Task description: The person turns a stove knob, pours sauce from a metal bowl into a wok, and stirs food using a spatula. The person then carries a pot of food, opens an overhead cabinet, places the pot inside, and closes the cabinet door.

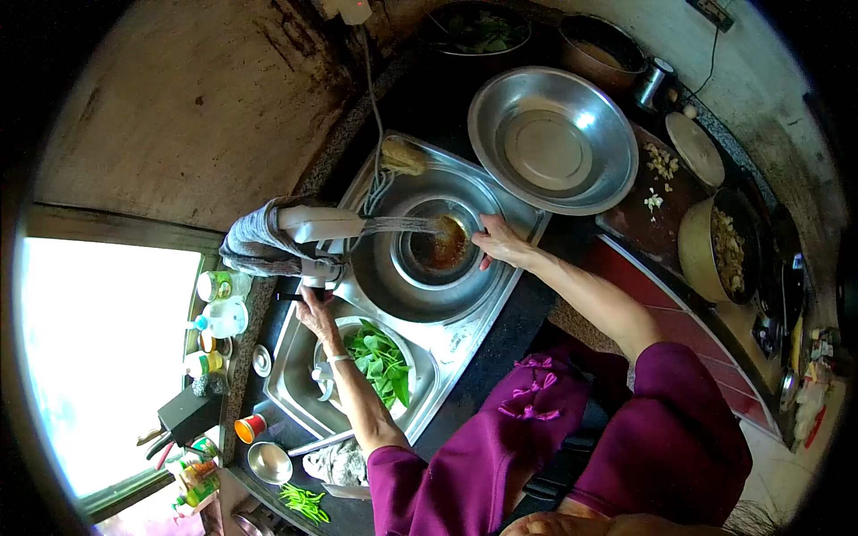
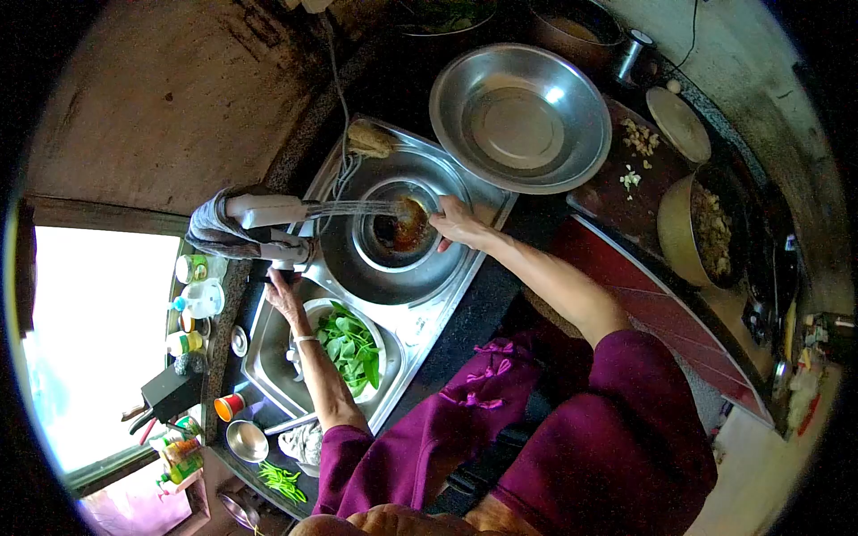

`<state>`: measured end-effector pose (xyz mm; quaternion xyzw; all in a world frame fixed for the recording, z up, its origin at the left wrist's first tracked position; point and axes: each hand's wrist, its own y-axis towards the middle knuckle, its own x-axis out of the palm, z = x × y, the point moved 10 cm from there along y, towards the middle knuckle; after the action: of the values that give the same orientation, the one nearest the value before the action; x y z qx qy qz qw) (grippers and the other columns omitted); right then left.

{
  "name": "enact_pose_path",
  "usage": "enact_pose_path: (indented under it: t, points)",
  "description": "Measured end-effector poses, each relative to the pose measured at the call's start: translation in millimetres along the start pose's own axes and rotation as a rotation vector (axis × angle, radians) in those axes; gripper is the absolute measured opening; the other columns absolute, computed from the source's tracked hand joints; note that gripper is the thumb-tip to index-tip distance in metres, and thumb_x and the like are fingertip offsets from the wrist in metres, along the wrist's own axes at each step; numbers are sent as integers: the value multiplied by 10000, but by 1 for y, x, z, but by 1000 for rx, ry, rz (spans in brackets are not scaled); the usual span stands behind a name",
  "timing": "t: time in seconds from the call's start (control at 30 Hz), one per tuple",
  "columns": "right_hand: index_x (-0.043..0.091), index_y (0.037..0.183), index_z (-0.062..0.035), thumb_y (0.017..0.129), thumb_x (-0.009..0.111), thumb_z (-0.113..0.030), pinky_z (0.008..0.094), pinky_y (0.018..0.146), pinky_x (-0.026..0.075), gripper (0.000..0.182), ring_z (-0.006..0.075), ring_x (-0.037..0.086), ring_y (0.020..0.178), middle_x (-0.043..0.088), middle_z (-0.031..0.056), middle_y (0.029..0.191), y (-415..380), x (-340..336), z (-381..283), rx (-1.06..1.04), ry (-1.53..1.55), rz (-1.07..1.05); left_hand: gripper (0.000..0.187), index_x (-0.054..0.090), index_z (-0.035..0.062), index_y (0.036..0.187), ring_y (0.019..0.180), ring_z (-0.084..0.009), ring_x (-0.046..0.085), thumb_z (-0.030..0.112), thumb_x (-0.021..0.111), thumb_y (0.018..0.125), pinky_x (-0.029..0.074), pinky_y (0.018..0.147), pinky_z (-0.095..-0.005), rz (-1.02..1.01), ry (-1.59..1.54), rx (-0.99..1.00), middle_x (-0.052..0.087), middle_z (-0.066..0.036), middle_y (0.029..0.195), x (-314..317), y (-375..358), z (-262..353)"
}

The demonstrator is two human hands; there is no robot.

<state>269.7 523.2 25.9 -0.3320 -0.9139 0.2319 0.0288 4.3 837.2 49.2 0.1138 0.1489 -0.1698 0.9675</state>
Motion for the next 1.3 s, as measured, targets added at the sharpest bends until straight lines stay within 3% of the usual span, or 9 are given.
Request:
enact_pose_path:
  t: [0.07, 0.2, 0.43, 0.5, 0.7, 0.9, 1.1, 1.17, 1.3]
  points:
    - [407, 961, 148, 826, 441, -92, 269, 372, 505, 277, 203, 574, 508, 464, 161, 828, -4, -2, 1, 10, 22, -7, 603, 575, -56, 986, 517, -204, 589, 474, 298, 912, 493, 461, -265, 27, -64, -160, 594, -143, 714, -2, 2, -9]
    - [417, 944, 142, 811, 445, -80, 269, 366, 500, 260, 204, 574, 524, 467, 147, 818, -8, -1, 2, 32, 28, -7, 610, 565, -66, 1002, 528, -199, 589, 480, 309, 912, 511, 469, -275, -11, -83, -149, 583, -148, 706, -1, 3, -3]
    - [426, 876, 82, 813, 442, -77, 255, 362, 491, 172, 179, 553, 501, 465, 101, 763, -21, -3, 3, -4, 34, -35, 693, 498, -102, 1011, 585, -227, 602, 564, 391, 852, 540, 537, -303, -41, -277, -424, 595, -177, 733, -1, 4, -18]
    - [418, 846, 58, 824, 436, -78, 253, 372, 501, 139, 164, 553, 497, 444, 72, 716, -39, -8, 2, -5, 52, -70, 664, 527, -65, 992, 543, -214, 608, 563, 348, 866, 532, 481, -286, -9, -318, -448, 609, -156, 692, -3, 4, -21]
    - [426, 1049, 108, 825, 401, -59, 246, 384, 514, 280, 160, 561, 480, 448, 59, 683, -84, -31, -1, -59, 84, -67, 676, 510, -80, 965, 543, -215, 598, 573, 382, 849, 526, 484, -281, -50, -395, -552, 596, -169, 695, -1, 8, -48]
    - [456, 976, 89, 807, 396, -56, 238, 376, 504, 230, 166, 571, 469, 471, 57, 680, -107, -41, 20, -21, 47, 24, 729, 518, -82, 994, 613, -210, 615, 613, 377, 826, 525, 517, -245, -61, -359, -554, 617, -169, 761, 1, 3, -41]
    - [443, 865, 63, 812, 413, -62, 246, 373, 502, 139, 180, 575, 456, 470, 75, 672, -143, -57, 36, -83, 287, 140, 805, 476, -94, 984, 672, -266, 586, 679, 374, 783, 515, 594, -329, -65, -593, -573, 577, -187, 780, 16, -2, -50]
    - [435, 842, 59, 816, 411, -65, 257, 376, 507, 129, 184, 581, 464, 480, 83, 673, -164, -67, 41, -23, 73, 179, 796, 479, -83, 995, 728, -269, 585, 677, 376, 784, 515, 622, -329, -62, -545, -536, 571, -192, 813, 13, -13, -42]
    - [436, 846, 70, 821, 431, -83, 248, 382, 513, 155, 195, 588, 501, 464, 79, 681, -185, -54, 50, -47, 208, 98, 810, 302, -57, 1223, 789, -293, 574, 607, 469, 790, 514, 720, -351, -15, -549, -484, 527, -230, 950, 12, -45, -13]
